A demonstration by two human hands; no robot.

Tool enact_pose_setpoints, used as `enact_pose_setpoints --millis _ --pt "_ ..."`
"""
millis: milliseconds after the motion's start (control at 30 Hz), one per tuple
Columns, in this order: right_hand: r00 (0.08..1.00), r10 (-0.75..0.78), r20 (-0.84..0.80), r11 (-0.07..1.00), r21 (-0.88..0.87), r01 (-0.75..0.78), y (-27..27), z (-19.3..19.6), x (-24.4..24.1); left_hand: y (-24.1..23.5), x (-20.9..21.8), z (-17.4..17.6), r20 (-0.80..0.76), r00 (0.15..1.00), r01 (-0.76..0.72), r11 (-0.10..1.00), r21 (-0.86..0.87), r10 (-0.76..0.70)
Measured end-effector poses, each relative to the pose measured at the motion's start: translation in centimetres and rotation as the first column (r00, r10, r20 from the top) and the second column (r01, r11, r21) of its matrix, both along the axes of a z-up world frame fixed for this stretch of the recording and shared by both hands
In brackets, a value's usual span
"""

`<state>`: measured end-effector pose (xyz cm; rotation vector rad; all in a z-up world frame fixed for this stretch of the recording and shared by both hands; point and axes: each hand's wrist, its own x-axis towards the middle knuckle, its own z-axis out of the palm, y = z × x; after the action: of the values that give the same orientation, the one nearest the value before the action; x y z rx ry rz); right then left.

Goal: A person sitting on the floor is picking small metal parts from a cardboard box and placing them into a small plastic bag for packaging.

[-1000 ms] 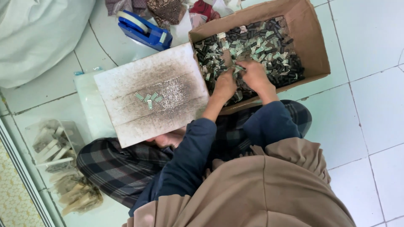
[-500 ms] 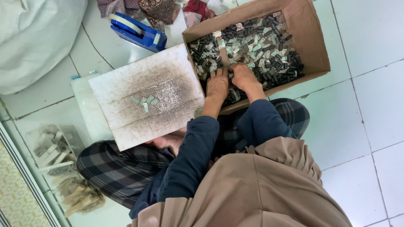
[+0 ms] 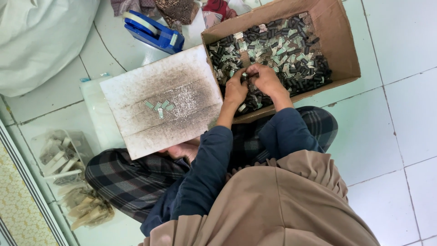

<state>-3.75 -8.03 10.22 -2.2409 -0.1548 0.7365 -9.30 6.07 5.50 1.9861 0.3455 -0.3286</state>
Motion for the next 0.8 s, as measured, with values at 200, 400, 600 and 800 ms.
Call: enact_pose_setpoints --millis 200,400,600,800 --pt "0.995 -0.099 0.033 0.976 0.198 0.091 -0.3 0.8 -0.5 0.3 -0.3 5.8 -0.105 0.97 -0.244 0.838 -0.488 0.221" --pt "0.985 0.05 0.166 0.995 -0.095 -0.034 0.1 -0.5 -0.5 0.4 0.0 3.7 0.058 0.943 -0.294 0.902 -0.316 0.328" --pt "0.97 0.237 0.05 0.917 -0.342 -0.206 2.2 -0.8 -1.2 -0.4 0.0 0.3 0.165 0.932 -0.322 0.946 -0.037 0.324" --pt "0.958 0.257 0.126 0.922 -0.328 -0.204 1.6 -3.3 -0.9 -0.5 0.0 -3.3 0.115 0.953 -0.28 0.96 -0.015 0.28"
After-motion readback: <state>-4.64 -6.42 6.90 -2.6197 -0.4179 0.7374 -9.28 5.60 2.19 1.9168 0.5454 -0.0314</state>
